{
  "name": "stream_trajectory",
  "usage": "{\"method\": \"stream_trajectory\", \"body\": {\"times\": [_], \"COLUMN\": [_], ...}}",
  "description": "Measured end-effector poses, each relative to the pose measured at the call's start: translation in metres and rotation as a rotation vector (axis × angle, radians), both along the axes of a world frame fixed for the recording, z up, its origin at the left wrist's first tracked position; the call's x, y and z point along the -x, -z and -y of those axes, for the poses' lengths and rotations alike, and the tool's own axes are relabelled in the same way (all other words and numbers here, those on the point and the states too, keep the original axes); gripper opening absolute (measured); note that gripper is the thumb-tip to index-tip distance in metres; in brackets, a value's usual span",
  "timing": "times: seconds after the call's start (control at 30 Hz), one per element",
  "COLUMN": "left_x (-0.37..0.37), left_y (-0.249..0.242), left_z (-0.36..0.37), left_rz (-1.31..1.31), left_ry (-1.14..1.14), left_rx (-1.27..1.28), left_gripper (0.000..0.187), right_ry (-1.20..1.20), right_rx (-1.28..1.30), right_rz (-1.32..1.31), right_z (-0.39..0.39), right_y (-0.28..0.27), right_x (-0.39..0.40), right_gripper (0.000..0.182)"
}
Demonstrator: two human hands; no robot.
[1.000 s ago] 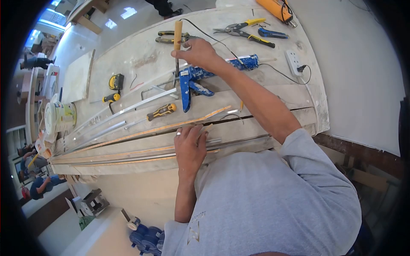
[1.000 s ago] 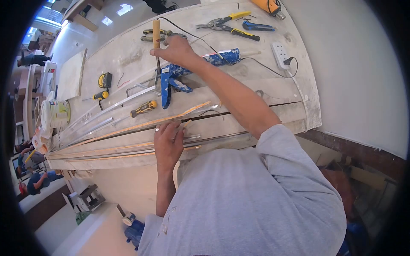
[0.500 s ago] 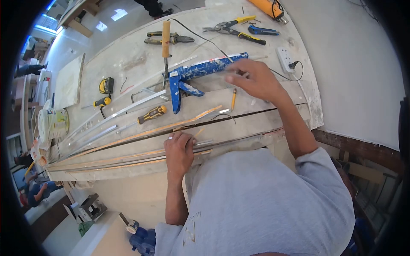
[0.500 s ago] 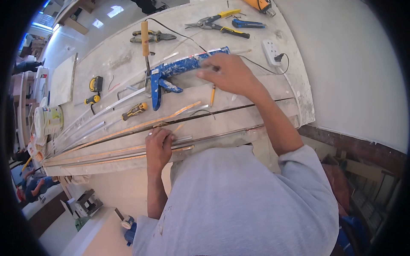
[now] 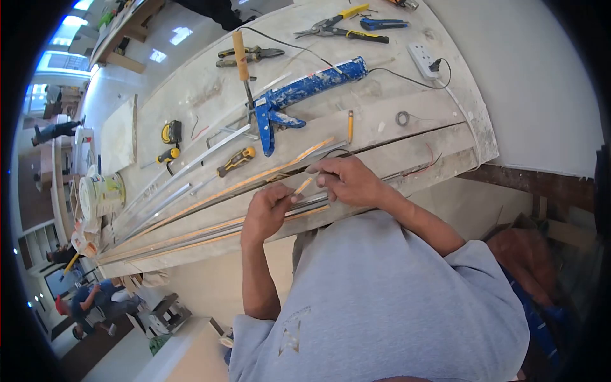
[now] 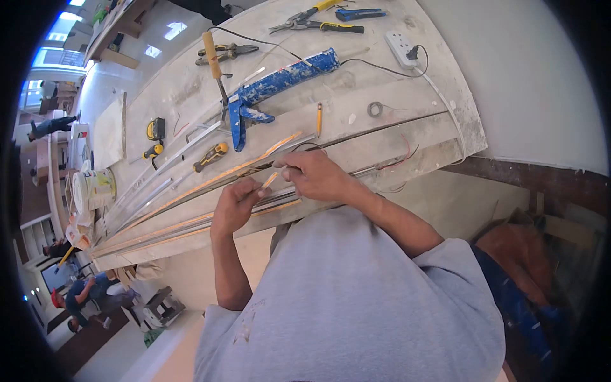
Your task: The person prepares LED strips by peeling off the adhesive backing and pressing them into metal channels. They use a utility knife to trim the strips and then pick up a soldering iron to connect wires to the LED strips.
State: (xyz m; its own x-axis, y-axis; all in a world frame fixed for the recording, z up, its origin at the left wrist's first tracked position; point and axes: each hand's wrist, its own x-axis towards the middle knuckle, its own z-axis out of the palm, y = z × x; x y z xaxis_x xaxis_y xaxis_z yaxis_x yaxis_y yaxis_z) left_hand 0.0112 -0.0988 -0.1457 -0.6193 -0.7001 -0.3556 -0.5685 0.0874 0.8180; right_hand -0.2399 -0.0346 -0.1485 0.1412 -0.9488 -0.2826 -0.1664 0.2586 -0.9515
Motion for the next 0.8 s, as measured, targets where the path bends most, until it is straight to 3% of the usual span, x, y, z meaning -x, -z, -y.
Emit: {"method": "stream_trajectory", "body": {"times": [0.2, 0.3, 0.37, 0.4, 0.47, 0.67, 0.8], "left_x": [0.008, 0.022, 0.037, 0.044, 0.048, 0.05, 0.051], "left_y": [-0.002, -0.005, -0.006, -0.002, 0.006, 0.019, 0.014], "left_z": [0.0, -0.008, -0.021, -0.025, -0.032, -0.03, -0.03], "left_rz": [-0.03, 0.032, -0.058, -0.091, -0.047, -0.042, 0.006], "left_ry": [-0.002, -0.114, -0.212, -0.186, -0.186, -0.17, -0.151], "left_rx": [0.052, 0.038, 0.303, 0.287, 0.553, 0.577, 0.56], "left_gripper": [0.013, 0.014, 0.016, 0.016, 0.017, 0.016, 0.016], "right_ry": [0.025, 0.101, 0.17, 0.148, 0.163, 0.124, 0.556], "right_rx": [0.153, 0.171, 0.173, 0.114, 0.037, 0.233, 0.124], "right_rz": [-0.085, -0.159, -0.233, -0.244, -0.287, -0.372, -0.251], "right_z": [0.005, 0.005, 0.004, 0.005, 0.006, -0.011, -0.074], "right_y": [0.008, 0.018, 0.023, 0.023, 0.026, 0.021, -0.005], "right_x": [-0.006, -0.014, -0.017, -0.017, -0.016, -0.001, 0.061], "right_gripper": [0.018, 0.021, 0.024, 0.026, 0.028, 0.027, 0.016]}}
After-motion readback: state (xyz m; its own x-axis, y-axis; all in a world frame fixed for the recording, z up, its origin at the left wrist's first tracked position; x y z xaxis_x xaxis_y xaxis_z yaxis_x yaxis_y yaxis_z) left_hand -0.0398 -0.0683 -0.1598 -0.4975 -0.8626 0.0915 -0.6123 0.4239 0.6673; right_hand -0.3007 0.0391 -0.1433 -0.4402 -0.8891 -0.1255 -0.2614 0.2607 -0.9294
